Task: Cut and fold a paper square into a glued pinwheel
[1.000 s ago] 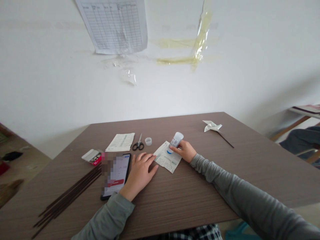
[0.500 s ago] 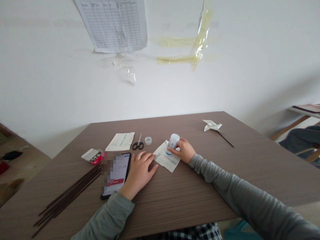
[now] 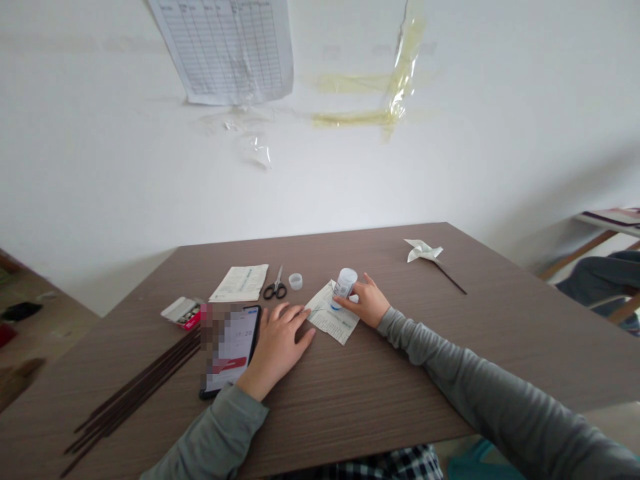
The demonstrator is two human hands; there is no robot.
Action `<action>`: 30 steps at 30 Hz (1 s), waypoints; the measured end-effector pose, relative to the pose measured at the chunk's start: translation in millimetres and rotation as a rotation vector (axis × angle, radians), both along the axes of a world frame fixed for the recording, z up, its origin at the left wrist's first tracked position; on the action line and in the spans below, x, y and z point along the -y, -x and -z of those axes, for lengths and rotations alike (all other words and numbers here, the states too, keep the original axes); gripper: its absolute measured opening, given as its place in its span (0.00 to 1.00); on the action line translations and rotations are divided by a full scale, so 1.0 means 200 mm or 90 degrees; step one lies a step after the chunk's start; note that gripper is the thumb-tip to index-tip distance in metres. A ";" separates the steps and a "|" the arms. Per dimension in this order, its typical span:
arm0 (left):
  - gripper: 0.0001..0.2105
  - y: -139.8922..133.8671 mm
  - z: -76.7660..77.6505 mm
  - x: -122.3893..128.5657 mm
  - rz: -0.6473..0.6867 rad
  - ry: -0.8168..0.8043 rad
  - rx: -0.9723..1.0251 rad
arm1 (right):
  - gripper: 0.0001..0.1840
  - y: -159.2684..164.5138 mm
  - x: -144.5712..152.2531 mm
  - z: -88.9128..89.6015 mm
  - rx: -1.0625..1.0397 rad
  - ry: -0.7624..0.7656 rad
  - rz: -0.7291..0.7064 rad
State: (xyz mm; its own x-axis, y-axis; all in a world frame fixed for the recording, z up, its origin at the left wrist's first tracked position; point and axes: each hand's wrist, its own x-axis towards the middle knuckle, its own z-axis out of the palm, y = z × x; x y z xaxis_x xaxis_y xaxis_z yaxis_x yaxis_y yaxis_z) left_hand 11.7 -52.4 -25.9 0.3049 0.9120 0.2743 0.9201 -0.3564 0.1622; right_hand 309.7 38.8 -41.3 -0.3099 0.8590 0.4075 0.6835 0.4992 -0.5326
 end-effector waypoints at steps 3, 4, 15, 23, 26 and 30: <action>0.20 0.00 0.00 0.00 -0.003 -0.005 0.000 | 0.19 0.00 0.01 -0.01 0.000 0.019 0.004; 0.20 0.00 0.00 0.00 -0.005 -0.002 -0.002 | 0.19 0.00 0.01 -0.02 0.001 0.024 0.006; 0.20 -0.02 -0.07 0.02 -0.030 0.021 -0.009 | 0.18 0.00 0.03 -0.05 0.002 0.070 0.008; 0.21 -0.04 -0.09 0.03 -0.054 0.033 -0.006 | 0.16 0.01 0.04 -0.05 -0.006 0.078 0.007; 0.21 -0.04 -0.09 0.03 -0.049 0.042 -0.015 | 0.15 0.00 0.03 -0.03 -0.010 0.057 0.004; 0.21 -0.03 -0.07 0.02 -0.048 0.028 -0.007 | 0.17 0.00 0.02 0.00 -0.021 0.042 -0.004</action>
